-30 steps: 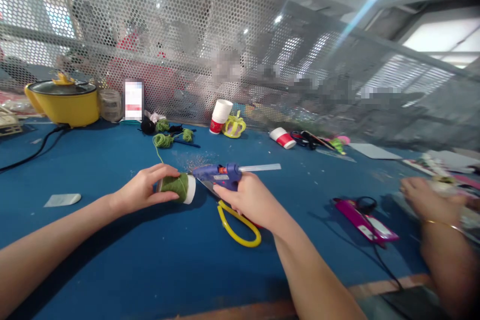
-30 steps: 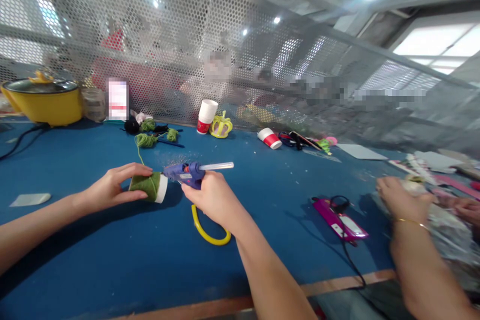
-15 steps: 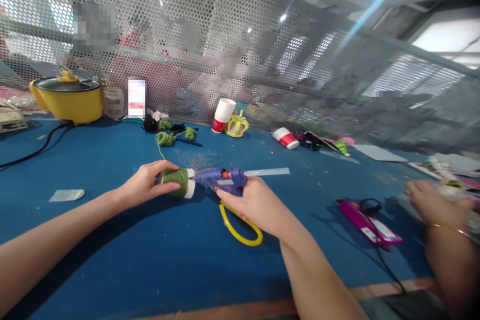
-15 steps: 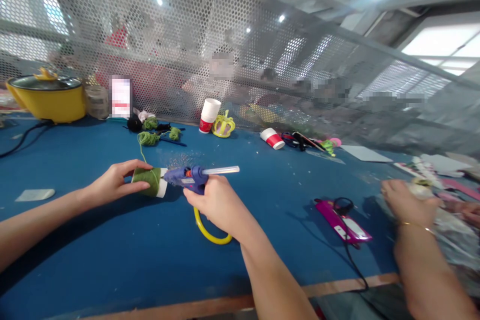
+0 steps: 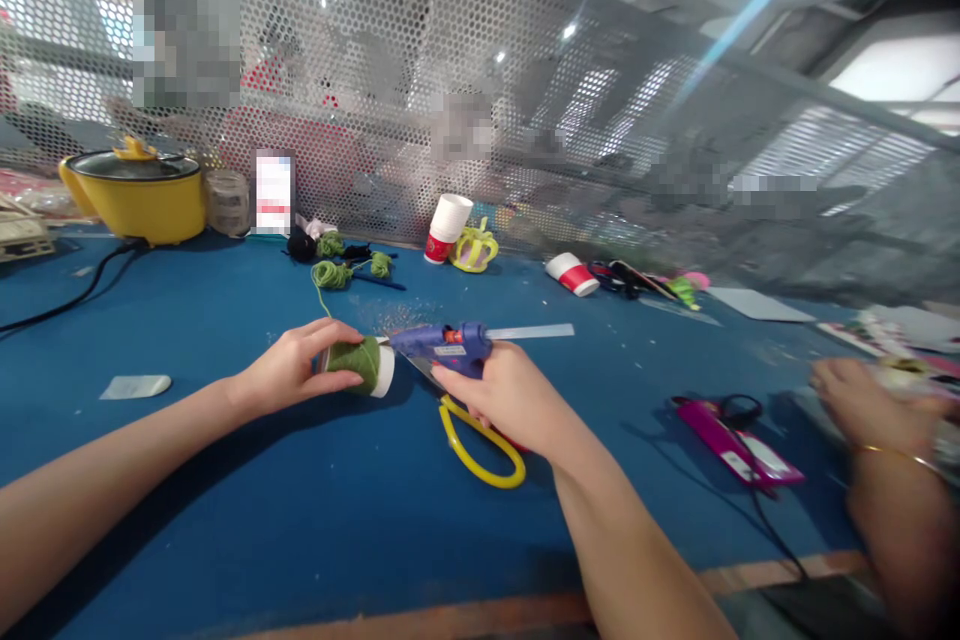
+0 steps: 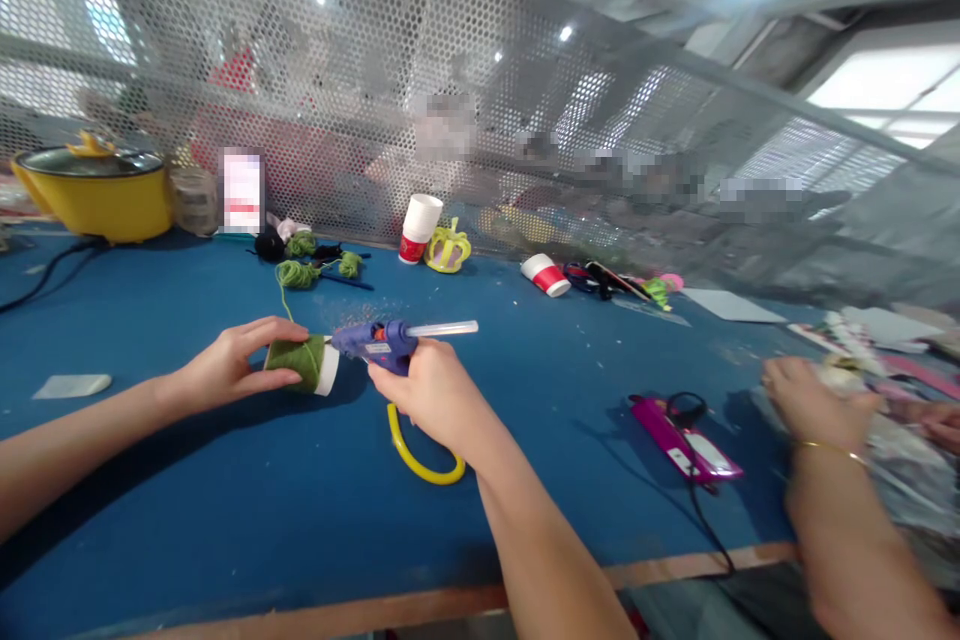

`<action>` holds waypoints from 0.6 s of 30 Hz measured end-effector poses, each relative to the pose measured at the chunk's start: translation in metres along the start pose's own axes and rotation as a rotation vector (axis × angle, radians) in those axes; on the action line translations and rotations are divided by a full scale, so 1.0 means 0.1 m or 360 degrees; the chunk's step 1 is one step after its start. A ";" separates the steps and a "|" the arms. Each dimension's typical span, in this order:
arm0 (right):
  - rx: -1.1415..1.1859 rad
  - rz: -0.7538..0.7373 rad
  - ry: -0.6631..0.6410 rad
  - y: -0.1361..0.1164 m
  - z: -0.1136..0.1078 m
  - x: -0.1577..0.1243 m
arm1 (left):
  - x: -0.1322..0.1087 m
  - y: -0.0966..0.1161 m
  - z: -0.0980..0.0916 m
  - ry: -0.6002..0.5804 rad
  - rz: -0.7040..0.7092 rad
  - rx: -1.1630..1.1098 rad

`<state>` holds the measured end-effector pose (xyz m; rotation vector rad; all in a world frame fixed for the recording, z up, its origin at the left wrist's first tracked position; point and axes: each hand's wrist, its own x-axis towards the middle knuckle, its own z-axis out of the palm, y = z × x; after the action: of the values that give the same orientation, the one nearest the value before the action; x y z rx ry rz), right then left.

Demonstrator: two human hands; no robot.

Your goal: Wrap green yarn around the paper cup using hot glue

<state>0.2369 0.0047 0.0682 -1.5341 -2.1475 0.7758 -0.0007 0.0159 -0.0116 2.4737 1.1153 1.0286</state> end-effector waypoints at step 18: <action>0.0817 0.0099 -0.0050 0.31 -0.09 0.40 | 0.00 -0.01 0.00 -0.0002 0.0094 0.0045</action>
<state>0.2518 0.0525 0.0555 -1.3197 -1.7366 1.2605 -0.0014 0.0165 -0.0122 2.5433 1.0694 1.0346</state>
